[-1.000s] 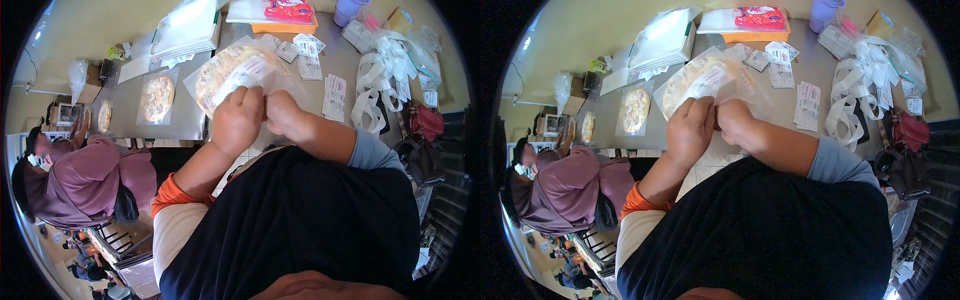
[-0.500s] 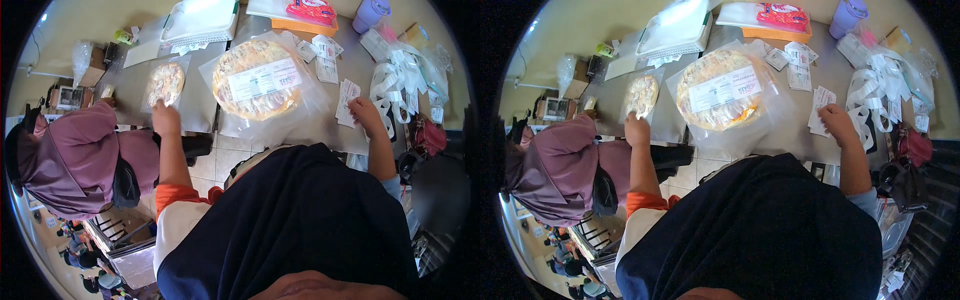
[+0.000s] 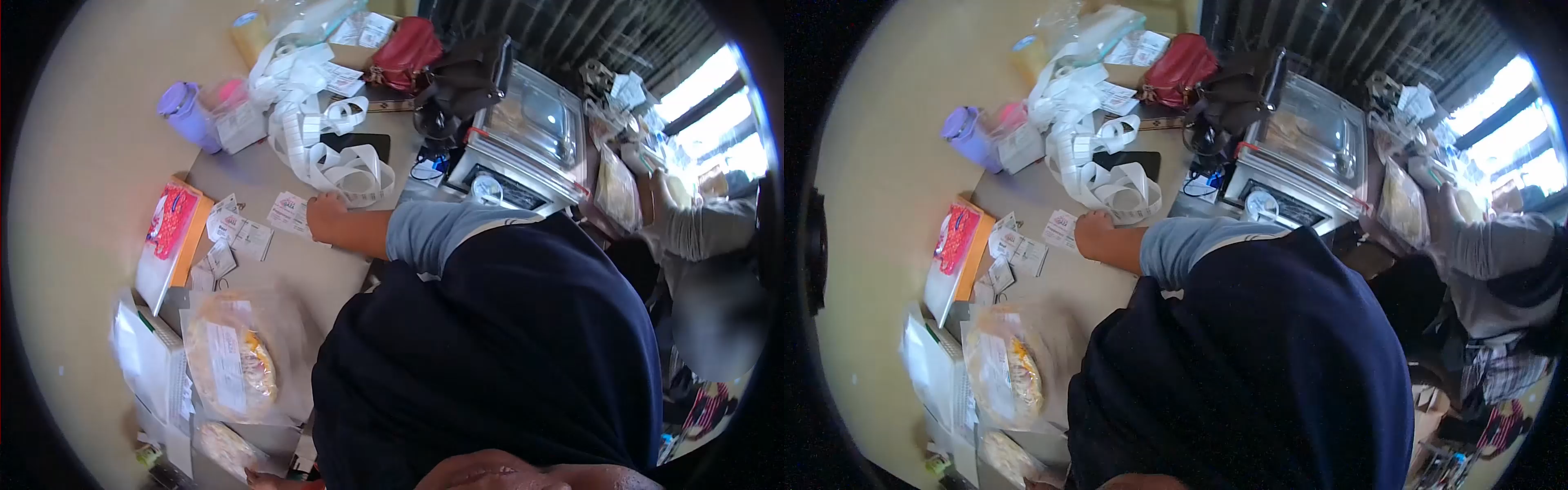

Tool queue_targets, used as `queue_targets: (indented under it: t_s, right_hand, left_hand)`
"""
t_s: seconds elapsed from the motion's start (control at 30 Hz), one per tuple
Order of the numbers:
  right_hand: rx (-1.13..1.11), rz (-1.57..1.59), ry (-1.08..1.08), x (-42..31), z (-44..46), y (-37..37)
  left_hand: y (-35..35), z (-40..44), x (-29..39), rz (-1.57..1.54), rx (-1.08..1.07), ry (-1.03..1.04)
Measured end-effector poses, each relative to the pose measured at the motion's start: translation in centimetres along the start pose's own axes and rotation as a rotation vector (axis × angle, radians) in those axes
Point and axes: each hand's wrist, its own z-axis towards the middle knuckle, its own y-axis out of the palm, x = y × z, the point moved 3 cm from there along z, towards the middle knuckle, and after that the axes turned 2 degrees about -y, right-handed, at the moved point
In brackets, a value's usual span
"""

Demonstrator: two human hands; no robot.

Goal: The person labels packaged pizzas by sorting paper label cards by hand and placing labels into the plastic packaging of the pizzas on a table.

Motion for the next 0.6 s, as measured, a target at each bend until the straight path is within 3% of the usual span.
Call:
queue_targets:
  t_s: [0.13, 0.17, 0.2, 0.23, 0.3, 0.33, 0.4, 0.47, 0.5, 0.53, 0.57, 0.6]
  right_hand:
    - [-0.048, 0.032, -0.025, 0.5, 0.5, 0.5]
    - [-0.057, 0.047, -0.035, 0.1, 0.5, 0.3]
    - [-0.058, 0.075, -0.046, 0.1, -0.1, -0.5]
    - [-0.057, 0.022, -0.102, 0.0, 0.2, 0.0]
    - [-0.036, -0.195, -0.203, 0.1, 1.4, 1.3]
    - [-0.106, -0.273, -0.135, -0.3, 1.2, 0.5]
    - [-0.081, -0.296, -0.115, -0.5, 0.4, -0.5]
    - [-0.096, -0.307, -0.099, -0.8, 0.8, -0.5]
    - [-0.099, -0.316, -0.077, -1.0, 0.8, -0.6]
    - [-0.114, -0.271, -0.072, -1.2, 0.6, -1.1]
    - [-0.13, -0.226, -0.065, -1.2, 0.4, -1.5]
    - [-0.131, -0.181, -0.071, -1.2, 0.2, -1.8]
  left_hand:
    - [3.6, 4.7, -3.2, -0.001, 0.431, 0.161]
    - [3.9, 6.2, -4.3, 0.004, 0.435, 0.182]
    - [2.4, 7.7, -4.4, -0.11, 0.209, 0.155]
    - [-5.2, 8.5, -2.0, -0.212, -0.009, 0.099]
    - [-10.5, 11.4, -1.8, -0.297, -0.098, 0.053]
    - [-7.8, 14.2, -4.1, -0.428, 0.045, 0.146]
    - [-13.0, 14.9, -4.3, -0.489, 0.192, 0.209]
    - [-21.4, 14.5, -1.9, -0.601, 0.029, 0.049]
    - [-22.4, 15.0, -1.9, -0.723, 0.159, 0.083]
    - [-25.1, 14.9, -0.6, -0.78, 0.122, -0.011]
    - [-26.6, 15.0, -0.2, -0.871, 0.125, 0.11]
    - [-27.0, 15.3, 0.8, -1.199, 0.044, 0.013]
